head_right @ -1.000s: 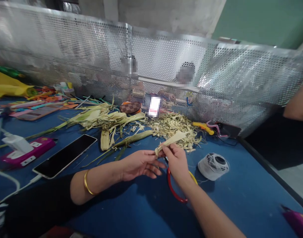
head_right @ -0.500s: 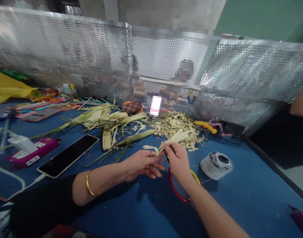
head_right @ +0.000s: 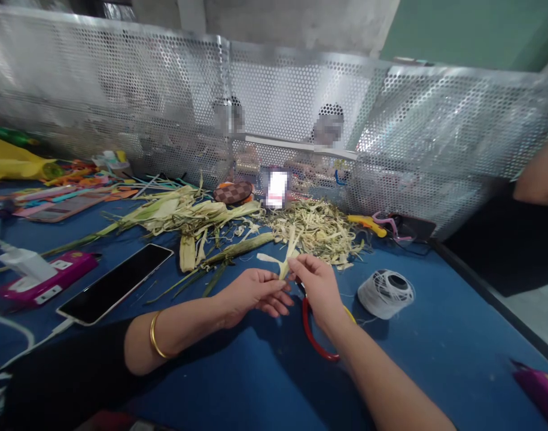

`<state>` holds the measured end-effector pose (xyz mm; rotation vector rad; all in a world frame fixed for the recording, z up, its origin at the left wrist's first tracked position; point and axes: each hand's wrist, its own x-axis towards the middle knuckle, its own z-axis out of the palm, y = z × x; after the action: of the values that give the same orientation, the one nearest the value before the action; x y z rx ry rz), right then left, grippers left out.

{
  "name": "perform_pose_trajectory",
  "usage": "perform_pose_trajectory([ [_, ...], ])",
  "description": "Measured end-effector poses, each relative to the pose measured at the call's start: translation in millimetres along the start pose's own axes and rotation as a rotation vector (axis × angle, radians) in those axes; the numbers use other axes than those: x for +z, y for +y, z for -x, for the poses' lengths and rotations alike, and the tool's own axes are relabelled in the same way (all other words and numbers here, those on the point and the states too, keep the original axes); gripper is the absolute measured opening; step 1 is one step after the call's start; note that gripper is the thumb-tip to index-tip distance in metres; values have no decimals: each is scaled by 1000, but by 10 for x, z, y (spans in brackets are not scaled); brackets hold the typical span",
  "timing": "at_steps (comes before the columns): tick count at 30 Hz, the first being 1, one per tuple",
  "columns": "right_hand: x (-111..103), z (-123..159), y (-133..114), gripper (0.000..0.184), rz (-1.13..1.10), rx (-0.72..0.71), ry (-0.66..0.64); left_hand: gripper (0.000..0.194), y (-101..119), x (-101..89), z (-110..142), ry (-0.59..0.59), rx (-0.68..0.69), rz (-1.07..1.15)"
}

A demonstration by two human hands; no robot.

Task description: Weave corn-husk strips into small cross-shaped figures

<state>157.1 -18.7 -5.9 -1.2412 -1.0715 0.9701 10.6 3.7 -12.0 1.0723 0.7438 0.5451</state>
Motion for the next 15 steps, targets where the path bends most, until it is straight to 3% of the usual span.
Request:
perform_pose_trajectory([
  [8, -59, -74, 54, 28, -72, 76, 21, 21, 35, -22, 14, -113, 51, 35],
  [15, -47, -114, 78, 28, 67, 73, -2, 23, 48, -56, -33, -176, -91, 176],
])
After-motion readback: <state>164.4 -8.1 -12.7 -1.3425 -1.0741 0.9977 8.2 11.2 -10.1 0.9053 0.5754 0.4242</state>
